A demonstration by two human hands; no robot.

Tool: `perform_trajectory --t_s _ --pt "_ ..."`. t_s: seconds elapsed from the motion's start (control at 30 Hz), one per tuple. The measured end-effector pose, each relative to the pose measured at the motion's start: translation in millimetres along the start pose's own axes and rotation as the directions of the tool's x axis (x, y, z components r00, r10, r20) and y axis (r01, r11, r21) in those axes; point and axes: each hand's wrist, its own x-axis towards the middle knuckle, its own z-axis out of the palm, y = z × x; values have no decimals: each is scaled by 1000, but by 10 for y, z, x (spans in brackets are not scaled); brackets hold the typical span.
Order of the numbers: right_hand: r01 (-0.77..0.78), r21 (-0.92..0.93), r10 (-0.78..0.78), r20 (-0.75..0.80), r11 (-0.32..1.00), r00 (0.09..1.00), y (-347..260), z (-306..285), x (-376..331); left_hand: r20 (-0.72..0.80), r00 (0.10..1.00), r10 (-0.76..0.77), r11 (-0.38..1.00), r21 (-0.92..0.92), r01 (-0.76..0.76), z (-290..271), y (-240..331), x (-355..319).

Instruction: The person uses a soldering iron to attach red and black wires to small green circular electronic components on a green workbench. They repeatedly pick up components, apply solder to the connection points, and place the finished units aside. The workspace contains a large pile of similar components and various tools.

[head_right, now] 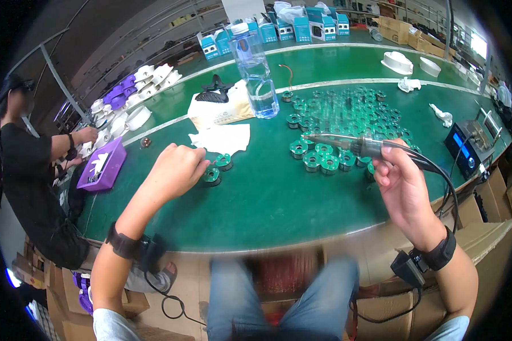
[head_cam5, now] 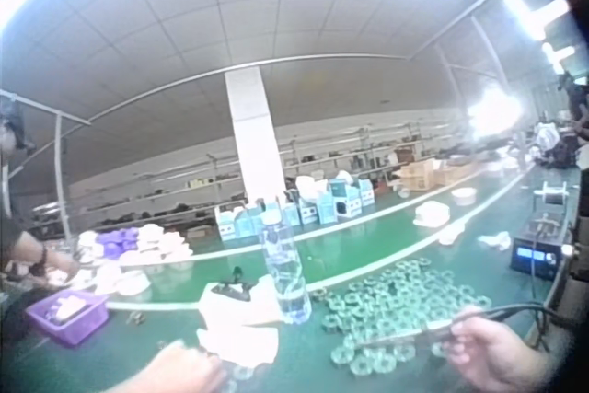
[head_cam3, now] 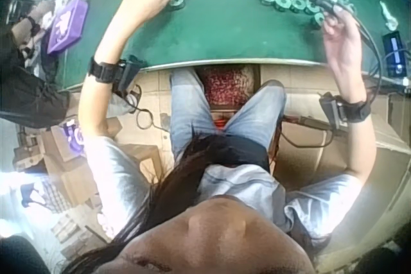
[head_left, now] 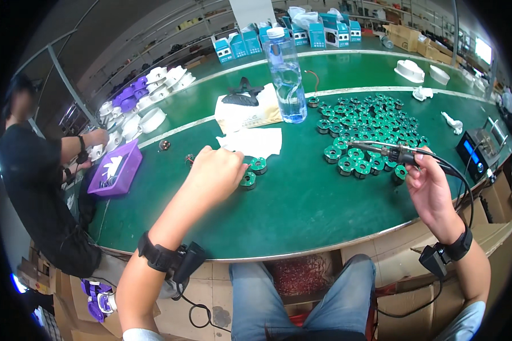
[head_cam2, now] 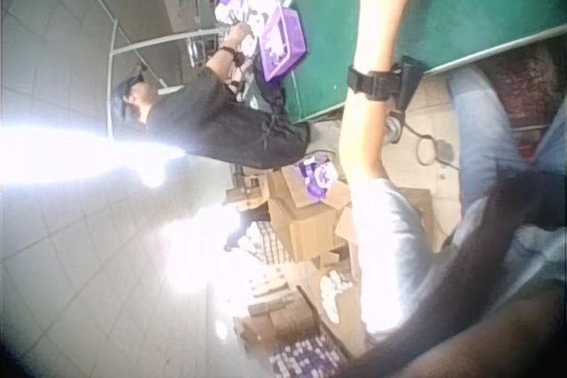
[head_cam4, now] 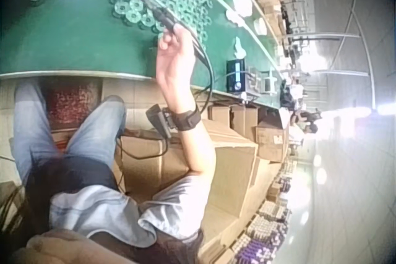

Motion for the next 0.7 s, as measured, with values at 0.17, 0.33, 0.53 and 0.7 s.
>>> perform_trajectory --t_s 0.17,0.33,0.53,0.7 --pt "-10 22 10 -18 1000 1000 -14 -26 -6 -82 986 -149 955 -272 121 -12 293 108" --pt "1 12 -1 -27 1000 1000 -2 -42 1 -136 970 -201 711 -701 49 34 578 181" --pt "-26 -33 23 -72 999 997 54 15 -2 -45 985 -164 531 -846 50 31 752 104" --pt "-97 -83 96 -10 992 995 125 -5 -52 23 992 -123 470 -879 79 71 744 86"
